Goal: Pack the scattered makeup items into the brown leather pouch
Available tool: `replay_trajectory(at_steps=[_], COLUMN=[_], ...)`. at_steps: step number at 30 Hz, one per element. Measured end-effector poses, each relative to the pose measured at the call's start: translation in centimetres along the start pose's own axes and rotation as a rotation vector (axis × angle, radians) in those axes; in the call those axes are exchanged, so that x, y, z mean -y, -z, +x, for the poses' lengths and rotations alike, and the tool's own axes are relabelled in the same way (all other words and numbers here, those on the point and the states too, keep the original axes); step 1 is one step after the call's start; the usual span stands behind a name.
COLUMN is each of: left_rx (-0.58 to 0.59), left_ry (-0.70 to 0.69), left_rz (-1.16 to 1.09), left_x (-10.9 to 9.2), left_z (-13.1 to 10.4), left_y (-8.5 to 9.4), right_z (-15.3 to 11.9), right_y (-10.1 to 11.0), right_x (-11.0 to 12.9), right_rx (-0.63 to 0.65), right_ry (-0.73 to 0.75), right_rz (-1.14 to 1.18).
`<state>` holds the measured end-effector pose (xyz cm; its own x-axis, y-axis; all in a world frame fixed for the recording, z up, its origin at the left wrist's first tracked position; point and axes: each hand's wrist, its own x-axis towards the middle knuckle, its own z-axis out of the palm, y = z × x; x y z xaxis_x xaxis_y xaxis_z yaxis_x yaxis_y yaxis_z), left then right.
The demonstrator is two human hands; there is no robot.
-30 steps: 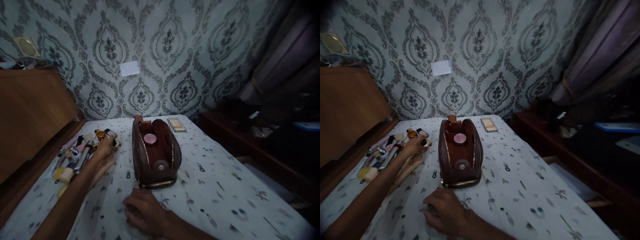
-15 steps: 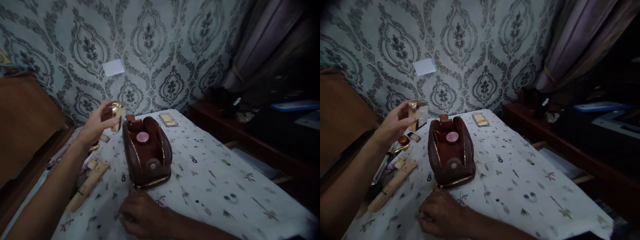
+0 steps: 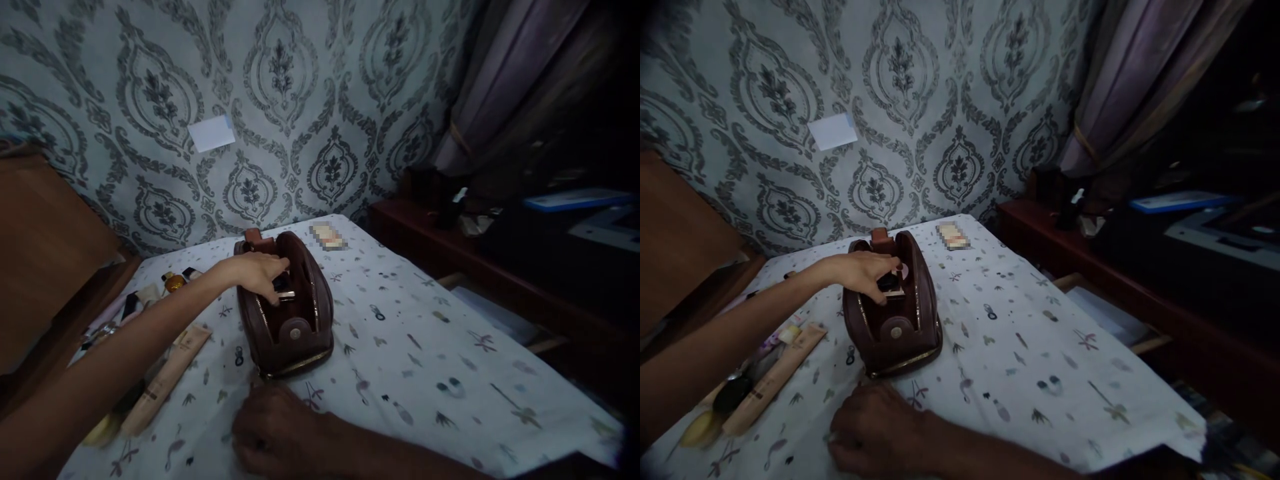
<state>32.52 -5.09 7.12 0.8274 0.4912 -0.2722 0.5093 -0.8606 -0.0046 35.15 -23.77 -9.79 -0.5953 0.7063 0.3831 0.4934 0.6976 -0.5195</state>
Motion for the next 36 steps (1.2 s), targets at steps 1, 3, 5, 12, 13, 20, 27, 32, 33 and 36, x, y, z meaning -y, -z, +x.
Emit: replay_trajectory(at_steps=[1,3,5,12,13,20,27,32,33,36], left_rx=[0.034,0.087,0.11,0.046,0.019,-0.334,-0.672,-0.798,-0.822,-0.847], left_ry=[-0.012,-0.035,-0.046,-0.069,-0.07,-0.189,-0.063,-0.043,-0.028,0.001], left_rz=[-0.002,-0.003,0.001,-0.058,-0.076,-0.478,-0.508,-0.84,-0.886,-1.046], left_x=[-0.1,-0.2,-0.1,0.3,0.3,-0.2,-0.8,-0.2,-0.1,-0.4], left_z=[0.0,0.0,-0.1,-1.4,-1.6,-3.5,-6.0,-6.8,-7.1,-7.9], left_y=[-0.1,-0.3,-0.2,0.4,0.5,0.7,-0.3,-2.4,-3.0,-4.4], right_z=[0.0,0.0,-0.1,-0.6,-0.5,1.6,4.5,5.1,5.0,4.7], right_y=[0.0,-0.2,-0.4,5.6,7.6,17.3,18.5,18.1,18.0,17.6], right_x=[-0.1,-0.2,-0.3,1.8,2.0,-2.1,-3.1,-2.2,-2.1,-2.0], right_rx=[-0.002,-0.008,-0.026,-0.578,-0.704,-0.708,-0.548,-0.658,-0.67,-0.656], right_ry=[0.001,0.003,0.017,0.278,0.262,-0.338,-0.453,-0.467,-0.443,-0.36], right_rz=[0.004,0.017,0.019,-0.067,-0.06,0.048,0.733,0.974,0.975,0.938])
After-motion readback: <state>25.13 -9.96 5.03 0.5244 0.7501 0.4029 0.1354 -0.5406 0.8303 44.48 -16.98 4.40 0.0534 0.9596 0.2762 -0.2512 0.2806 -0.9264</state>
